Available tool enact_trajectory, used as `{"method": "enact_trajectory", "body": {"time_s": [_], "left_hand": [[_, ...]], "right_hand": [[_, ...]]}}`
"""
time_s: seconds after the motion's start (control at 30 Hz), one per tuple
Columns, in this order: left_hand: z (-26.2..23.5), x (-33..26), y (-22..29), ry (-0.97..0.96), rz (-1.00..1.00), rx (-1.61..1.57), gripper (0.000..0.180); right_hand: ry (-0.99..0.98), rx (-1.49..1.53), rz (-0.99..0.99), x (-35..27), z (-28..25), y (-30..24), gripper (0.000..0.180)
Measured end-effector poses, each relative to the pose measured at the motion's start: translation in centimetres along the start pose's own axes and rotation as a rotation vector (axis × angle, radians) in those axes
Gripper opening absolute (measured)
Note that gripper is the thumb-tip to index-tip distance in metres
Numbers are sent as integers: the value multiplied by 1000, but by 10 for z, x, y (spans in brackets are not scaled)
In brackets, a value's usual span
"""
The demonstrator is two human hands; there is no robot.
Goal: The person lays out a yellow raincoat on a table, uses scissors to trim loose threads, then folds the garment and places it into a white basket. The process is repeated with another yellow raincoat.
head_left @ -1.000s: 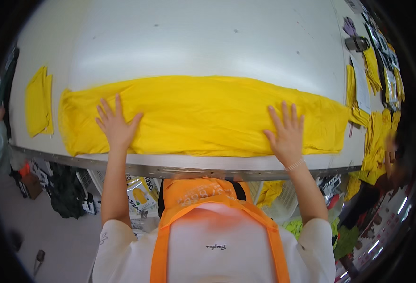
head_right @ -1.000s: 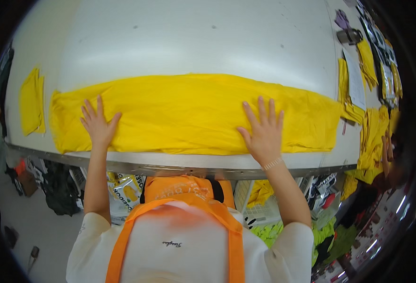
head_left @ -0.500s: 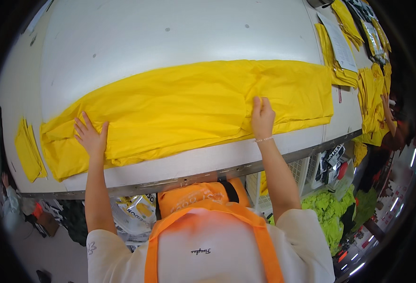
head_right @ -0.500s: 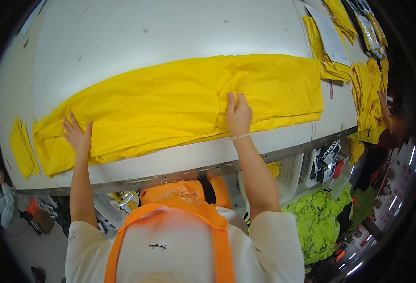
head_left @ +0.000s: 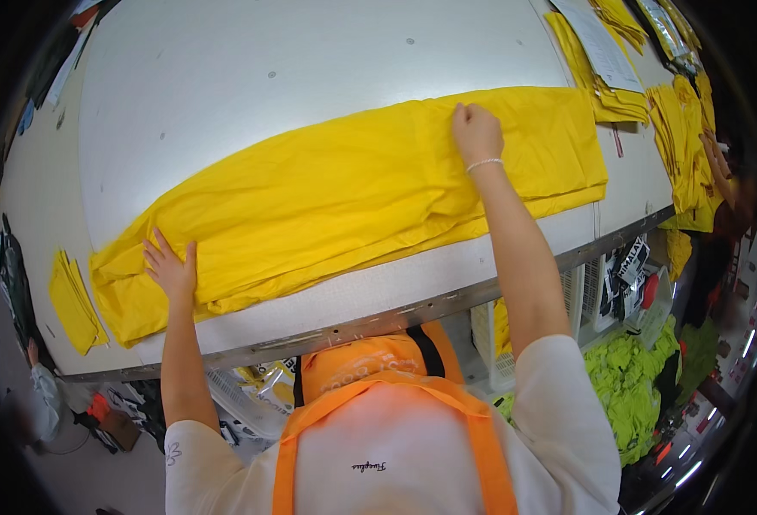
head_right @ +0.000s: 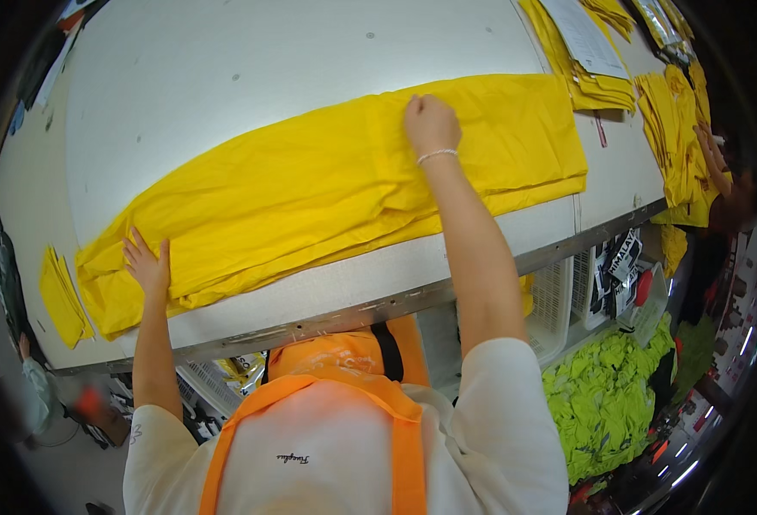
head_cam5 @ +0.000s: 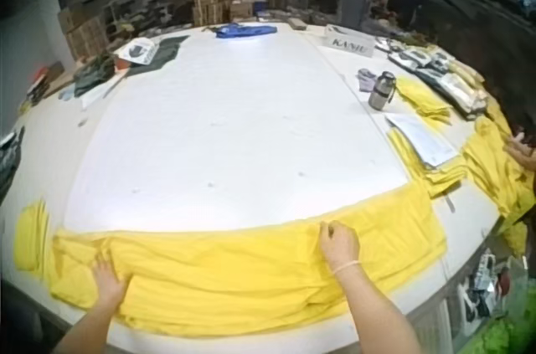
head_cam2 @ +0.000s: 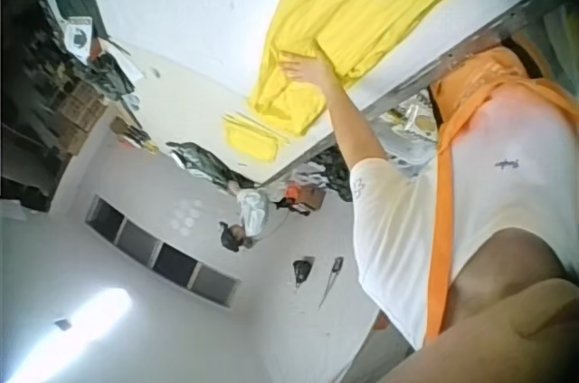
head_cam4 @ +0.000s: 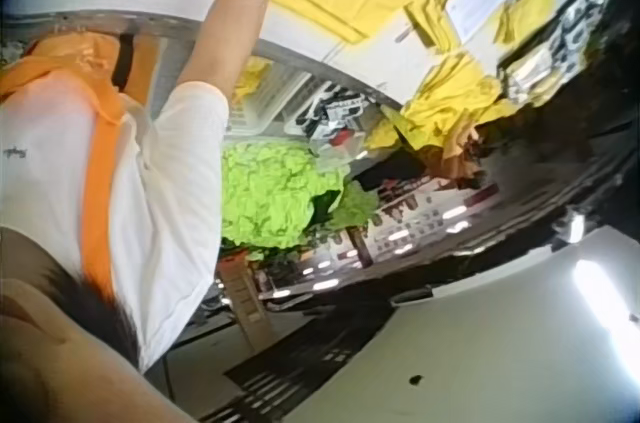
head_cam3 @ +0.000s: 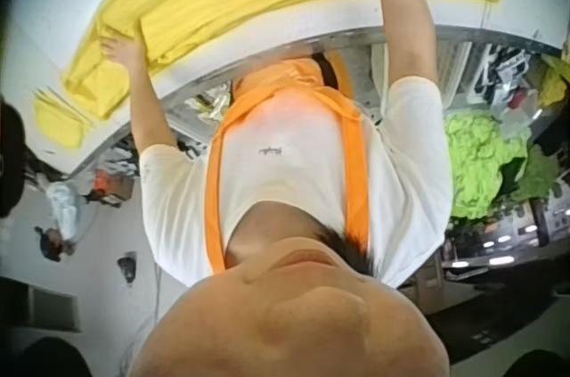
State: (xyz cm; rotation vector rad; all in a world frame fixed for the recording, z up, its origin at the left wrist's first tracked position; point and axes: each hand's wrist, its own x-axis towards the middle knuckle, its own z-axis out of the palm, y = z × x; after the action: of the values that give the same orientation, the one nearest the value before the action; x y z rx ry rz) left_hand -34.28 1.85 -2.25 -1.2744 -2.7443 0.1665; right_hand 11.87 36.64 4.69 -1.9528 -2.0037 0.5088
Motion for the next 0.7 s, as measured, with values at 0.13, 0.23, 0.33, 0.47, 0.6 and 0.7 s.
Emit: {"method": "enact_trajectory", "body": {"time_s": [0.13, 0.23, 0.33, 0.47, 0.6, 0.7], "left_hand": [[-11, 2, 6, -50, 10, -2, 85], [-28, -6, 11, -82, -35, -50, 82], [-55, -21, 67, 115, 53, -337, 79], [-86, -40, 186, 3, 124, -353, 79], [-65, -49, 185, 27, 84, -339, 80], [-67, -51, 178, 23, 47, -345, 80]], "right_hand": [[20, 241, 29, 5, 9, 39, 46], [6, 850, 323, -36, -38, 59, 44], [-216, -176, 190, -105, -58, 110, 70], [-58, 363, 435, -137, -25, 95, 52], [192, 1441, 607, -122, -12, 46, 44], [216, 1729, 540, -96, -20, 33, 55]]}}
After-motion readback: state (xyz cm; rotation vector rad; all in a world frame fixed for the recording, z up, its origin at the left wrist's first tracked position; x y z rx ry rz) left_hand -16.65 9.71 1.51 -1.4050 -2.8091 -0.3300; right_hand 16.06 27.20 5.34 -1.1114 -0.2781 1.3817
